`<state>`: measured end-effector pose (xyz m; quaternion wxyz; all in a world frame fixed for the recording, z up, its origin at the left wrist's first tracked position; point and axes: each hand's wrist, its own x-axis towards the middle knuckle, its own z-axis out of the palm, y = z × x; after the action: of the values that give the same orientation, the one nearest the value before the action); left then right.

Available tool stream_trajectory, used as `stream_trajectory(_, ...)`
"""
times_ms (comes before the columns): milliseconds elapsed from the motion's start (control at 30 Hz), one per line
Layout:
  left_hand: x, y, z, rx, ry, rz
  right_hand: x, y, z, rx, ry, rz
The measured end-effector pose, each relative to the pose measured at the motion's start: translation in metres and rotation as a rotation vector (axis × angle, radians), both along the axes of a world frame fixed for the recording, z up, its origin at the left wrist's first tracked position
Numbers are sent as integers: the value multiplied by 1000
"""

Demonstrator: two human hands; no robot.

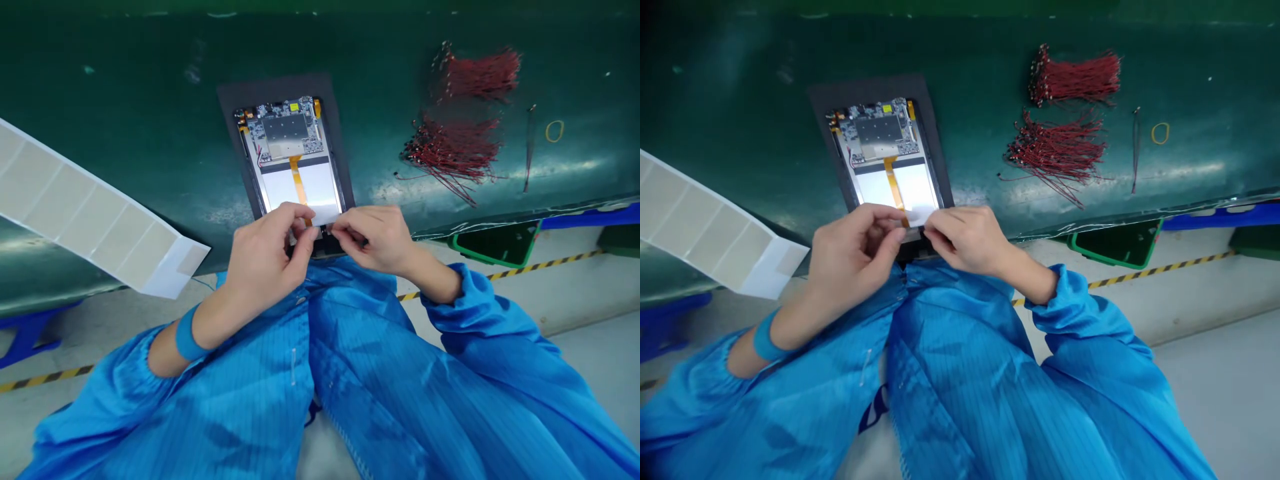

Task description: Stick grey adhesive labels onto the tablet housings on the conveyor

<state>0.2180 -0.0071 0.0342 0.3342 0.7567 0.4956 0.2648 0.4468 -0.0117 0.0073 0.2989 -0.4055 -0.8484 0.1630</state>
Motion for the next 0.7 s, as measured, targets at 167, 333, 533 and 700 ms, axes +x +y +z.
stream_trajectory(167, -16, -12, -17, 338, 3, 7, -2, -17, -16, 92, 13, -32)
stream_trajectory(333, -18, -25, -32, 438, 38, 32, -7, -22, -24, 142, -31, -77)
stream_trajectory(533, -15, -28, -42, 524, 61, -38, -3, -22, -24, 179, -116, -37)
stream_trajectory(700, -14, -29, -51, 572, 104, -101, -3, -22, -23, 209, -124, -23)
